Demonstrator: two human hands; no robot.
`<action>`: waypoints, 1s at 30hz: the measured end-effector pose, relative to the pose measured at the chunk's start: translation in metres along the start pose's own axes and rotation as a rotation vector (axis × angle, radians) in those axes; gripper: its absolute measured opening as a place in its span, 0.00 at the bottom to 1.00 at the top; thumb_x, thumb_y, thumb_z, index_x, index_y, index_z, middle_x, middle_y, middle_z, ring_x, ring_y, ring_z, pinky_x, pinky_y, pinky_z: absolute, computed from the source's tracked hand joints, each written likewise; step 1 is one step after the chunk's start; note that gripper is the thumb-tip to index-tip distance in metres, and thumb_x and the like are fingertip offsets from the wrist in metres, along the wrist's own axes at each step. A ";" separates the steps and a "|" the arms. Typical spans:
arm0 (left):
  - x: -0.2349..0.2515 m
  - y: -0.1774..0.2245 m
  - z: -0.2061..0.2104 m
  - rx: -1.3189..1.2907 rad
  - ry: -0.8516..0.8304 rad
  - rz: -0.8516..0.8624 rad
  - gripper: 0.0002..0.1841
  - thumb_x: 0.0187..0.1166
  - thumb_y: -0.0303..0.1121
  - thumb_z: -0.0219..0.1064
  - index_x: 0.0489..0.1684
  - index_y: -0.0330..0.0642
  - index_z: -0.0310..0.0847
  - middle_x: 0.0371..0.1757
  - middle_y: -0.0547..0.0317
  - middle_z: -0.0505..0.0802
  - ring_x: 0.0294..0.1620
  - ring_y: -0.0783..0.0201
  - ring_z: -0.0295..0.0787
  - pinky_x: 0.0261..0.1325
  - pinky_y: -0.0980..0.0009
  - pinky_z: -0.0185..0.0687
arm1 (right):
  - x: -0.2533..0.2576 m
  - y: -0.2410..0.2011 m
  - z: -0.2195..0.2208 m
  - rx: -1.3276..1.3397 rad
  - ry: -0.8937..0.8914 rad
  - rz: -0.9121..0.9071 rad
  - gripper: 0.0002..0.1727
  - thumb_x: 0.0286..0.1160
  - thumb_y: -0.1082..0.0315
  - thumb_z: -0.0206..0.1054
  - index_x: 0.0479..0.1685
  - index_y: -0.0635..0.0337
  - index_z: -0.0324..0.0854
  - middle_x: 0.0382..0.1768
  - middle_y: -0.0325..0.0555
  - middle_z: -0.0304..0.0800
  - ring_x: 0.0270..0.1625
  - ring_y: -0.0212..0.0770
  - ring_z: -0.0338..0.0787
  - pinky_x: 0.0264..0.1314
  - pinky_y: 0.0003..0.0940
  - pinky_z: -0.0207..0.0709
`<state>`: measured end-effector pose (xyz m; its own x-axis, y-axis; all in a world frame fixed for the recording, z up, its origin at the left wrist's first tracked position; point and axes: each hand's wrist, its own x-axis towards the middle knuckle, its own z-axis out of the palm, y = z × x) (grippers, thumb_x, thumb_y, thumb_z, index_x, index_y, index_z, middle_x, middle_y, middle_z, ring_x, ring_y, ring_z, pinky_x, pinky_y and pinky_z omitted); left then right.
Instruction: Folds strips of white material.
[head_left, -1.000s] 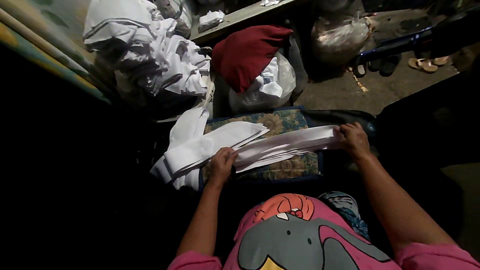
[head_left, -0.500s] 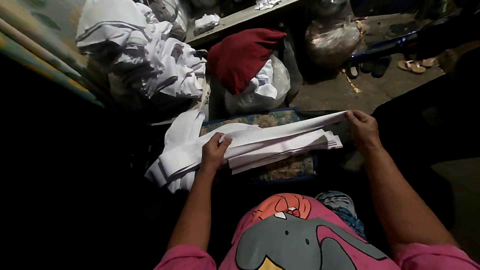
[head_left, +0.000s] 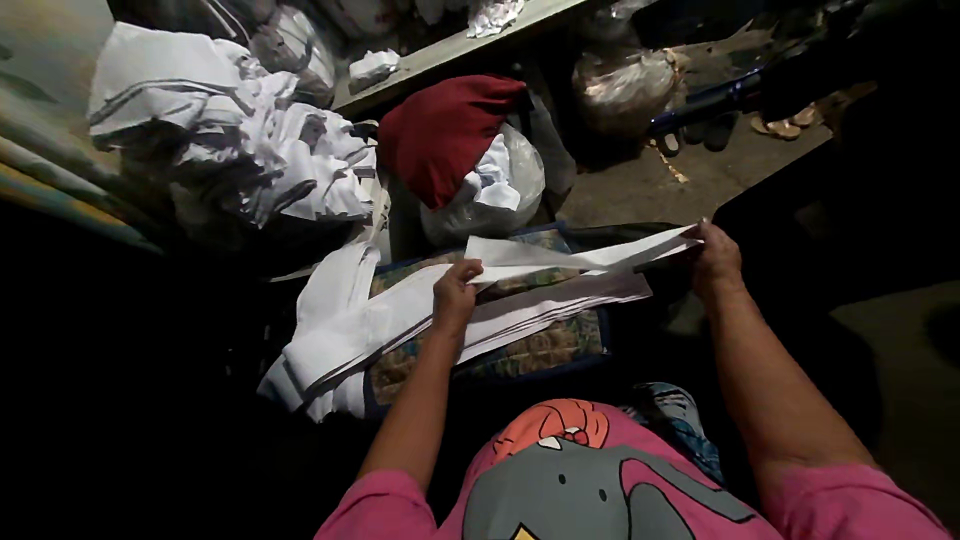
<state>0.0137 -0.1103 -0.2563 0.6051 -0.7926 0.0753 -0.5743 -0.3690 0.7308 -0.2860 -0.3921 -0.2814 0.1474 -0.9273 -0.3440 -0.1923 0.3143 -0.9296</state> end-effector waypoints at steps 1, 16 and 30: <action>-0.003 -0.005 0.007 0.041 -0.068 -0.005 0.14 0.75 0.16 0.63 0.55 0.33 0.88 0.68 0.46 0.90 0.70 0.55 0.87 0.76 0.54 0.80 | 0.002 0.004 -0.003 -0.096 -0.006 0.011 0.26 0.95 0.53 0.49 0.69 0.68 0.77 0.57 0.59 0.87 0.50 0.48 0.89 0.56 0.49 0.85; -0.004 0.004 0.016 0.530 -0.475 -0.035 0.26 0.92 0.53 0.48 0.73 0.49 0.84 0.83 0.51 0.79 0.91 0.47 0.61 0.91 0.36 0.39 | 0.016 -0.008 -0.010 -0.702 -0.093 -0.018 0.14 0.85 0.73 0.57 0.59 0.66 0.86 0.58 0.70 0.88 0.64 0.70 0.86 0.67 0.71 0.73; 0.006 0.006 0.041 0.674 -0.392 -0.170 0.32 0.87 0.62 0.52 0.88 0.62 0.68 0.92 0.60 0.68 0.96 0.42 0.45 0.86 0.24 0.22 | 0.019 0.027 -0.014 -0.937 -0.049 -0.303 0.20 0.84 0.73 0.60 0.74 0.64 0.79 0.71 0.75 0.76 0.74 0.74 0.78 0.73 0.69 0.73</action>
<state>-0.0091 -0.1374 -0.2790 0.5483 -0.7659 -0.3357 -0.7773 -0.6149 0.1334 -0.3020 -0.4037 -0.3116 0.3532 -0.9259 -0.1336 -0.8277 -0.2428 -0.5059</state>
